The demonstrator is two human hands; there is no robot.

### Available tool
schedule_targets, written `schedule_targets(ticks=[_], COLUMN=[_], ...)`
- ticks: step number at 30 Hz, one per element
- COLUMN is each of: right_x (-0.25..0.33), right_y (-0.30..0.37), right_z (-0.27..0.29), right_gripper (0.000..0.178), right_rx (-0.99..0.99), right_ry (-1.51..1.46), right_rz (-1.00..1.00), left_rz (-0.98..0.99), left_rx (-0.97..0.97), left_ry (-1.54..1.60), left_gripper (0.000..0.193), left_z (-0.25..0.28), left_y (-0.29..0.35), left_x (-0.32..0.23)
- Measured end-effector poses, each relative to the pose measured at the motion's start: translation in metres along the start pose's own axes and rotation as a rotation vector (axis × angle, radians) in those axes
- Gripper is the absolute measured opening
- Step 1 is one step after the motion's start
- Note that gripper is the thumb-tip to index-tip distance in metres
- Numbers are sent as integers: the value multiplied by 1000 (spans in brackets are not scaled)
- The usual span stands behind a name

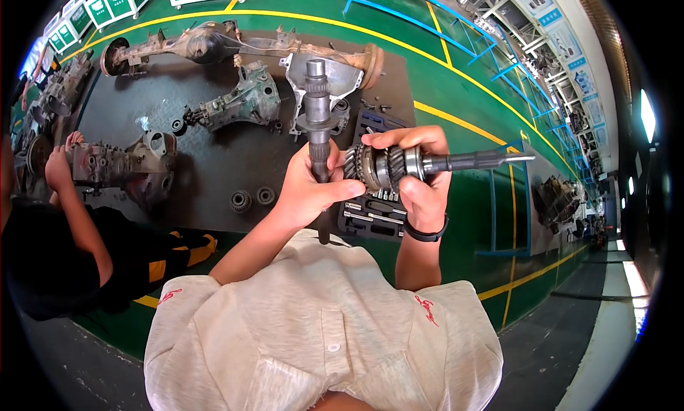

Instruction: The person disassembles a transmission gear shaft by sliding gears and synchronizer components off the shaft onto the table, then reassembles the gears, synchronizer rings, and shaft back together by hand.

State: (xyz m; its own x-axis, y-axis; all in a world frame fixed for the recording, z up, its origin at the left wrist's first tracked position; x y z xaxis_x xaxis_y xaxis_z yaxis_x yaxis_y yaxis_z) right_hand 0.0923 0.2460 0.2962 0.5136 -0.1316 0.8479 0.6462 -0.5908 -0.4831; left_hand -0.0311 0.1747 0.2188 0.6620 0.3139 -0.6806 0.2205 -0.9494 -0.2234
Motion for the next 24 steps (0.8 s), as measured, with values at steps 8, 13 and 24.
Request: schedule_targets(ticks=[8, 13, 24], right_x=[-73, -96, -101], right_y=[27, 39, 44], right_z=[23, 32, 56], right_gripper=[24, 27, 56], right_rx=[-319, -321, -260], right_ry=[-538, -875, -1136], right_rz=[-169, -239, -247], left_rz=[238, 297, 191], left_rx=[-96, -95, -62], left_ry=[-57, -32, -336], left_gripper=[43, 46, 50], left_z=[30, 44, 41], left_y=[6, 7, -7], left_x=[27, 41, 38])
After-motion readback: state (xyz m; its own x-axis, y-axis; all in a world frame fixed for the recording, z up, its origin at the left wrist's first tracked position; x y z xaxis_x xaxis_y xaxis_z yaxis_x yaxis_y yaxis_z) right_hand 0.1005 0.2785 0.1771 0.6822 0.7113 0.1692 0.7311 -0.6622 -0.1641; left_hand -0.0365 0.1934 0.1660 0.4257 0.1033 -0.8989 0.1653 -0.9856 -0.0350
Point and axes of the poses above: each hand's wrist, its own y-axis away from the middle knuckle, its own z-axis out of the back of the hand, x = y × z, the point moved 7 cm from there along -y, towards the middle knuckle, and after that the axes turned 4 degrees about -z, right-handed, at the moved point
